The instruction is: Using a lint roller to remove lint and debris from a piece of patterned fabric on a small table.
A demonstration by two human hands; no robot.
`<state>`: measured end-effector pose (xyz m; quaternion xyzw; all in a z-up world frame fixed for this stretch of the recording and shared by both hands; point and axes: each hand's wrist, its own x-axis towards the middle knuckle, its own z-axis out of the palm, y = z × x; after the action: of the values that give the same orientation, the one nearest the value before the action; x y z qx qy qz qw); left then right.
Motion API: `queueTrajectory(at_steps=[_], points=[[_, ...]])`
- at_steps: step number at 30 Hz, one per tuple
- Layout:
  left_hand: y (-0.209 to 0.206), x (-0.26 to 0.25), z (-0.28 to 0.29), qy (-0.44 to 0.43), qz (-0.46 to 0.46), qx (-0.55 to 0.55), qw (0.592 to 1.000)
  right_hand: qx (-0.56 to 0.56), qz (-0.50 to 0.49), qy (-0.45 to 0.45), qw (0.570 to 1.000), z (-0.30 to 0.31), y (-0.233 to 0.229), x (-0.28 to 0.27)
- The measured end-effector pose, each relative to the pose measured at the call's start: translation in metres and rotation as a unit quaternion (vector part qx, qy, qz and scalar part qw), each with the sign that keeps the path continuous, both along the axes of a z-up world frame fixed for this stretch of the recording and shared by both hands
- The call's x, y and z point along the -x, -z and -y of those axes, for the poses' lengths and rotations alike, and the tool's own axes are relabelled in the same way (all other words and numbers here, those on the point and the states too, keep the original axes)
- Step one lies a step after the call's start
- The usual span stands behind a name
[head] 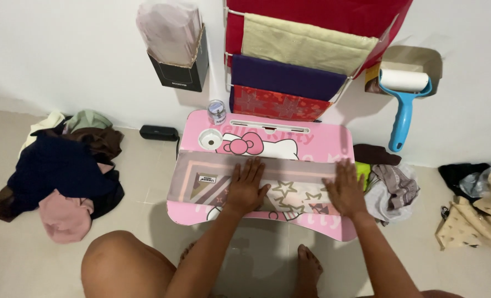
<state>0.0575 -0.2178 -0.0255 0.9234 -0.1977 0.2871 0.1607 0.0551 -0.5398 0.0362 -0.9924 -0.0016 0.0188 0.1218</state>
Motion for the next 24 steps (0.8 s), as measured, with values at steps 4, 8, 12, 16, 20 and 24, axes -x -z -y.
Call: queueTrajectory(at_steps=[4,8,12,16,20,24], points=[[-0.009,-0.002,-0.002,0.028,-0.179,-0.038,0.983,-0.068,0.111,0.049,0.990,0.067,0.015,-0.031],[-0.065,0.007,-0.002,0.066,-0.345,-0.103,0.931,-0.269,0.233,0.244,0.902,0.122,-0.023,-0.058],[-0.096,0.027,-0.004,0.154,-0.413,-0.077,0.894,-0.454,0.270,0.263,0.807,0.068,-0.145,-0.033],[-0.056,0.055,-0.006,0.197,-0.159,-0.098,0.962,-0.495,0.245,0.208,0.807,0.045,-0.174,-0.033],[-0.057,0.073,0.000,0.184,-0.359,-0.163,0.900,-0.473,0.223,0.214,0.825,0.020,-0.187,-0.042],[-0.029,0.086,0.012,0.141,-0.383,-0.143,0.902,-0.498,0.194,0.205,0.820,0.001,-0.194,-0.046]])
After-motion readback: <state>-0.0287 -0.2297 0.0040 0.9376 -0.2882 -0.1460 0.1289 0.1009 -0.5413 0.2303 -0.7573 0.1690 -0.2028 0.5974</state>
